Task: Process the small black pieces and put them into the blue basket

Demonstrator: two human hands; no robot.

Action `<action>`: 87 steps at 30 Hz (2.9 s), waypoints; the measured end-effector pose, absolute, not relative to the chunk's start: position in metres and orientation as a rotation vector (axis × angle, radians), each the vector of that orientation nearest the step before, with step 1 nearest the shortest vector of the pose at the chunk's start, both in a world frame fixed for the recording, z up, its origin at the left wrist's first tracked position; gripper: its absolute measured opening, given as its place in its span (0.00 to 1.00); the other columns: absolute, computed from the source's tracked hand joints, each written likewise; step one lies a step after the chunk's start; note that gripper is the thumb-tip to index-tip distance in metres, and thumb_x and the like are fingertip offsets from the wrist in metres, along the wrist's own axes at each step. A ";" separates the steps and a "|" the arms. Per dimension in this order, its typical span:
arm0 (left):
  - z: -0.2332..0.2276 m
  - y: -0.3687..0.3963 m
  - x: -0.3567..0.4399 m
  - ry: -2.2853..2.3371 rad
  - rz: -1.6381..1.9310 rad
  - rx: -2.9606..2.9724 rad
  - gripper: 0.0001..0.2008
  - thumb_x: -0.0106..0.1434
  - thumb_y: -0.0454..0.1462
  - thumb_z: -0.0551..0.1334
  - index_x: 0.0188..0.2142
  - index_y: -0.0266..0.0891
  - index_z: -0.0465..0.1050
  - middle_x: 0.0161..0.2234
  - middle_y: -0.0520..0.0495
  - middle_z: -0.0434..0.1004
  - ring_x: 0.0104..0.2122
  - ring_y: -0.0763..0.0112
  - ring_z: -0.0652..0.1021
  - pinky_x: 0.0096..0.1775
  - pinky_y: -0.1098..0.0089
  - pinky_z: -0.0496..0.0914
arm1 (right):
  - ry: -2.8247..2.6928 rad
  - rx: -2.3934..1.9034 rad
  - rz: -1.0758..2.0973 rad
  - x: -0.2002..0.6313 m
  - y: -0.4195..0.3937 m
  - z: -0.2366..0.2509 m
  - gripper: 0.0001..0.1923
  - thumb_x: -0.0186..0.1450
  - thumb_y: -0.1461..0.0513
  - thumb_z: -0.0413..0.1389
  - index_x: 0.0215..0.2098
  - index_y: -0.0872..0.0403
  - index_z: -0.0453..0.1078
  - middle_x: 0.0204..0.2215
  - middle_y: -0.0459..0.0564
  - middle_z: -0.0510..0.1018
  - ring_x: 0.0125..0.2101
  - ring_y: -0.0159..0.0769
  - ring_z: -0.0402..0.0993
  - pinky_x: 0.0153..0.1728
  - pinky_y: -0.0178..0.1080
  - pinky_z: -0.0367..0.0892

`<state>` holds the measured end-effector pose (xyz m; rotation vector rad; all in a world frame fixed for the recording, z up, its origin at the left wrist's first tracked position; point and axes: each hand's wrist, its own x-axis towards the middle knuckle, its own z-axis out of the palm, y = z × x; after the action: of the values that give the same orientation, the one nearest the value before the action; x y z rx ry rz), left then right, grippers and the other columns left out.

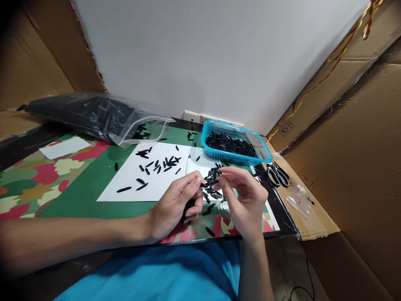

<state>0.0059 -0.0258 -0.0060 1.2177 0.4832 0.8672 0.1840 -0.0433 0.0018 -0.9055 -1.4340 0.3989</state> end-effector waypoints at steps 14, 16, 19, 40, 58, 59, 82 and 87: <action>-0.005 -0.027 0.004 0.509 0.863 1.349 0.20 0.80 0.52 0.53 0.34 0.42 0.60 0.20 0.59 0.63 0.19 0.80 0.60 0.24 0.76 0.58 | -1.407 -0.901 0.536 0.176 -0.046 -0.002 0.06 0.72 0.64 0.65 0.45 0.49 0.83 0.35 0.46 0.86 0.31 0.33 0.85 0.34 0.33 0.81; -0.005 -0.027 0.004 0.505 0.860 1.333 0.21 0.79 0.52 0.53 0.34 0.42 0.59 0.19 0.59 0.63 0.19 0.80 0.60 0.24 0.77 0.57 | -1.432 -0.934 0.603 0.179 -0.046 -0.004 0.04 0.73 0.62 0.64 0.44 0.49 0.83 0.36 0.46 0.87 0.32 0.34 0.85 0.34 0.34 0.81; -0.005 -0.027 0.005 0.497 0.854 1.291 0.21 0.79 0.52 0.53 0.34 0.43 0.58 0.19 0.60 0.62 0.18 0.80 0.59 0.23 0.77 0.57 | -1.506 -0.962 0.691 0.186 -0.046 -0.006 0.06 0.75 0.60 0.63 0.43 0.49 0.83 0.33 0.46 0.87 0.33 0.35 0.85 0.35 0.33 0.79; -0.006 -0.027 0.003 0.509 0.862 1.264 0.19 0.80 0.51 0.52 0.37 0.42 0.62 0.19 0.59 0.64 0.18 0.81 0.60 0.24 0.77 0.58 | -1.489 -0.964 0.774 0.188 -0.048 -0.001 0.03 0.73 0.61 0.66 0.41 0.49 0.84 0.30 0.44 0.87 0.31 0.32 0.84 0.35 0.31 0.80; -0.008 -0.026 0.002 0.513 0.824 1.241 0.19 0.77 0.54 0.56 0.39 0.44 0.60 0.19 0.61 0.61 0.18 0.81 0.57 0.22 0.78 0.54 | -1.377 -1.006 -0.201 0.218 -0.022 0.047 0.03 0.70 0.64 0.66 0.39 0.50 0.83 0.30 0.46 0.85 0.30 0.36 0.83 0.34 0.40 0.78; -0.009 -0.026 0.002 0.517 0.822 1.244 0.19 0.77 0.55 0.56 0.39 0.44 0.60 0.19 0.62 0.61 0.18 0.81 0.56 0.22 0.79 0.53 | -1.407 -1.108 -0.242 0.225 -0.012 0.050 0.04 0.70 0.63 0.66 0.42 0.50 0.83 0.33 0.47 0.86 0.33 0.38 0.84 0.35 0.41 0.79; -0.005 -0.022 0.003 0.598 0.805 1.232 0.21 0.76 0.55 0.58 0.38 0.41 0.66 0.18 0.61 0.60 0.17 0.81 0.57 0.21 0.79 0.55 | -1.673 -1.011 0.449 0.199 -0.047 0.003 0.02 0.70 0.63 0.68 0.39 0.49 0.83 0.32 0.45 0.88 0.30 0.35 0.85 0.35 0.35 0.81; -0.003 -0.023 0.005 0.585 0.812 1.197 0.21 0.75 0.55 0.59 0.36 0.41 0.64 0.18 0.60 0.60 0.18 0.81 0.56 0.22 0.79 0.55 | -1.647 -1.018 0.446 0.200 -0.047 0.001 0.02 0.69 0.63 0.69 0.39 0.49 0.84 0.32 0.46 0.88 0.30 0.36 0.85 0.34 0.37 0.82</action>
<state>0.0047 -0.0230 -0.0026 1.1968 0.5854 0.8122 0.2001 -0.0475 0.0014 -1.0175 -1.6469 0.4456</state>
